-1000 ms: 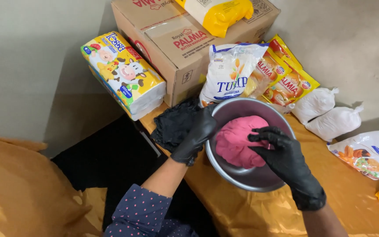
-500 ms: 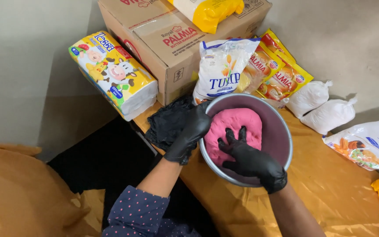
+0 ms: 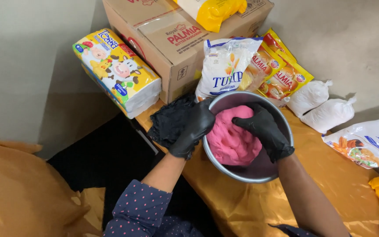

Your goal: Kneading a ball of pink dough in a metal bowl by hand on a workspace filled with baking ingredients.

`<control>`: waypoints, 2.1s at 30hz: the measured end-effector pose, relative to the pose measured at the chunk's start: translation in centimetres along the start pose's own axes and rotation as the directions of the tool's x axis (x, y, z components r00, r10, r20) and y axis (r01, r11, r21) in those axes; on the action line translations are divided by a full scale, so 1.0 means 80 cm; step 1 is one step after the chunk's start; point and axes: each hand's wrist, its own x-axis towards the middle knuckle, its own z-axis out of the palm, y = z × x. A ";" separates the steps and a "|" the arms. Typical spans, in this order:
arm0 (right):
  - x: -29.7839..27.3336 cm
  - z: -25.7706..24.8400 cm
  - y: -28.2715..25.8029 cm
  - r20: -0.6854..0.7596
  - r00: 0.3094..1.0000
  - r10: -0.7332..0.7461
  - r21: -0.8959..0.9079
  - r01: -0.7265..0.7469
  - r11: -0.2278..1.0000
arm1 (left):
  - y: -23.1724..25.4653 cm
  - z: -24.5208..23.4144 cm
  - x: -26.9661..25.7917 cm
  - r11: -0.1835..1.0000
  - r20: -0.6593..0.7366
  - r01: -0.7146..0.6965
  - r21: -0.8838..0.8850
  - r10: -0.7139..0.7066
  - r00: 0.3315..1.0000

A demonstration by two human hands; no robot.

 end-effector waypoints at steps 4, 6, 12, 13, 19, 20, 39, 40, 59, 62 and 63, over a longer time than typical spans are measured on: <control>0.009 0.037 0.058 -0.067 0.965 -0.253 -0.119 0.244 0.962 | 0.014 -0.001 -0.012 0.996 0.001 0.091 0.023 -0.091 0.996; -0.001 0.048 0.098 -0.108 0.636 -0.764 -0.361 0.691 0.626 | -0.011 0.002 0.001 0.994 -0.013 0.085 -0.072 -0.086 0.996; -0.101 0.014 0.147 0.230 0.701 -0.675 -0.078 0.705 0.705 | -0.062 0.026 0.026 0.961 -0.057 0.035 -0.273 -0.052 0.997; -0.095 0.014 0.136 0.227 0.704 -0.673 -0.077 0.702 0.708 | -0.063 0.026 0.025 0.962 -0.053 0.035 -0.271 -0.051 0.997; 0.002 0.025 0.100 0.429 0.706 -0.564 -0.309 0.701 0.642 | -0.012 0.001 -0.003 0.995 0.007 0.037 -0.089 -0.037 0.999; 0.022 0.028 0.101 0.441 0.769 -0.463 -0.282 0.609 0.742 | -0.019 0.002 0.000 0.995 0.015 0.017 -0.100 -0.015 1.000; 0.044 0.107 0.070 0.002 0.656 -0.754 -0.749 0.501 0.434 | -0.076 0.044 0.046 0.991 -0.089 0.033 -0.129 -0.044 0.995; 0.049 0.095 0.074 -0.005 0.655 -0.756 -0.748 0.500 0.438 | -0.083 0.043 0.049 0.992 -0.090 0.028 -0.123 -0.039 0.995; -0.014 -0.022 0.082 -0.703 0.486 -0.519 0.099 0.790 0.605 | -0.096 0.036 0.055 0.961 -0.054 0.067 -0.268 -0.085 0.995; -0.031 -0.007 0.071 -0.453 0.617 -0.643 0.001 0.722 0.692 | -0.048 0.014 0.015 0.960 -0.029 0.066 -0.271 -0.077 0.997; -0.033 -0.001 0.065 -0.233 0.724 -0.649 -0.082 0.651 0.755 | -0.016 -0.001 -0.004 0.979 -0.030 0.041 -0.200 -0.048 0.998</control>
